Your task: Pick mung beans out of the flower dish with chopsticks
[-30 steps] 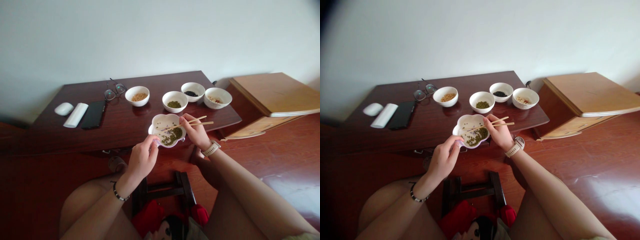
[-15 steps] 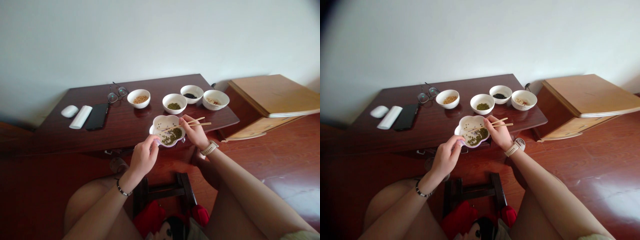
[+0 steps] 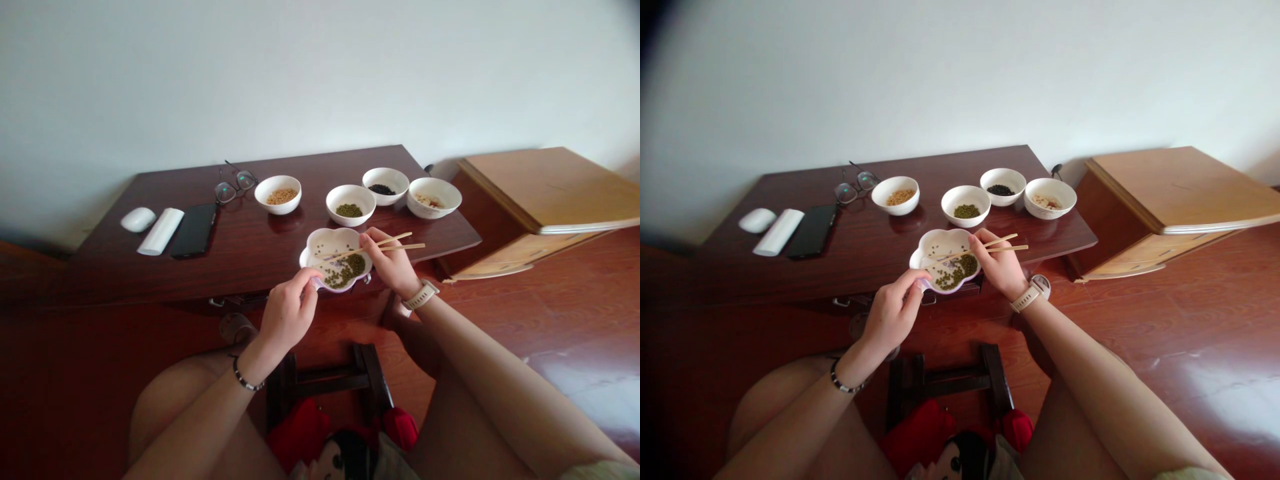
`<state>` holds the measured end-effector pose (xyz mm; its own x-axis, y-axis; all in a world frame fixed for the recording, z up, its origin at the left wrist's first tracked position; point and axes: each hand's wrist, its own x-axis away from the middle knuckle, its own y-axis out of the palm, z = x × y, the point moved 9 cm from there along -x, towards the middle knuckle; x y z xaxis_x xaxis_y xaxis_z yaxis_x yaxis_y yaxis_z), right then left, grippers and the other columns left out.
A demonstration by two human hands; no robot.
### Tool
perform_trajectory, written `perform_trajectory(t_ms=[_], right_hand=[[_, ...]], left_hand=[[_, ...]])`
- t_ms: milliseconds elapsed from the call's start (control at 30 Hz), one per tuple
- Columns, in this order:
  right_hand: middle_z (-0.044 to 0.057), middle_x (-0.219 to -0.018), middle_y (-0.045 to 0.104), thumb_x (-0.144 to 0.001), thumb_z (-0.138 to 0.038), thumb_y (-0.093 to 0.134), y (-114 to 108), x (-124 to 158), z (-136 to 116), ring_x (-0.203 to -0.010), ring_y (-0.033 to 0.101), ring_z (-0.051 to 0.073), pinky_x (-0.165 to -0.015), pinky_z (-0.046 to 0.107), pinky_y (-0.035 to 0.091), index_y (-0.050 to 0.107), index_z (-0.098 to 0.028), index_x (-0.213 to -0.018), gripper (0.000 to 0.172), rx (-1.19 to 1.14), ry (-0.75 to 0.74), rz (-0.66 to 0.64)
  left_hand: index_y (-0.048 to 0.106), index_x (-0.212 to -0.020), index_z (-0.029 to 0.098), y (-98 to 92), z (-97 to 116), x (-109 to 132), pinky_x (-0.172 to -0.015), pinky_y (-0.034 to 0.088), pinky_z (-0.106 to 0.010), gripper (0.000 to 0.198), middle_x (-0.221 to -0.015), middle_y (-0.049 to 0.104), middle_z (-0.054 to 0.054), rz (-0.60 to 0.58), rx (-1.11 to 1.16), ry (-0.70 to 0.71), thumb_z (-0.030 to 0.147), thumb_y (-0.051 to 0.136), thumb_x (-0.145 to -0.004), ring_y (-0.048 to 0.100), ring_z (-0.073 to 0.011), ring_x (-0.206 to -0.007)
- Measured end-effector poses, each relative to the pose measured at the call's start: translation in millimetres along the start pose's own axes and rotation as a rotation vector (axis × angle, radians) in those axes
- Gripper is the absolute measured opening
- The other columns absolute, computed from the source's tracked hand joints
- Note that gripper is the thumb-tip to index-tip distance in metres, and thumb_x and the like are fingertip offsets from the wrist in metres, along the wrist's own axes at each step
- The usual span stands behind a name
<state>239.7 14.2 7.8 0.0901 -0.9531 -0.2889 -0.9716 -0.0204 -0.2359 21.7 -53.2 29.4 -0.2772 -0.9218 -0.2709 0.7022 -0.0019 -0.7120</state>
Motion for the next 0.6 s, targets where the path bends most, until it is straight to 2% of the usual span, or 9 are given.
perform_trajectory(t_ms=[333,600], right_hand=[[0.0,-0.072,0.053,-0.108,-0.064,0.056,-1.0,0.2,-1.0,-0.067,0.045,0.017,-0.061,0.033,0.033,0.057,-0.023,-0.081,0.049,0.017,-0.002,0.001],[-0.001,-0.071,0.052,-0.107,-0.065,0.056,-1.5,1.2,0.1,-0.067,0.044,0.017,-0.06,0.033,0.033,0.057,-0.023,-0.081,0.05,0.016,0.01,-0.002]], left_hand=[[0.072,-0.116,0.02,-0.8,1.2,0.4,-0.066,0.047,-0.027,0.026,-0.093,0.083,-0.004,0.005,-0.008,-0.005,0.023,0.047,-0.109,0.072,-0.0166,-0.07],[0.072,-0.117,0.021,-0.1,0.9,0.8,-0.072,0.049,-0.028,0.025,-0.099,0.084,-0.004,-0.02,-0.007,-0.019,0.022,0.048,-0.11,0.074,-0.0171,-0.075]])
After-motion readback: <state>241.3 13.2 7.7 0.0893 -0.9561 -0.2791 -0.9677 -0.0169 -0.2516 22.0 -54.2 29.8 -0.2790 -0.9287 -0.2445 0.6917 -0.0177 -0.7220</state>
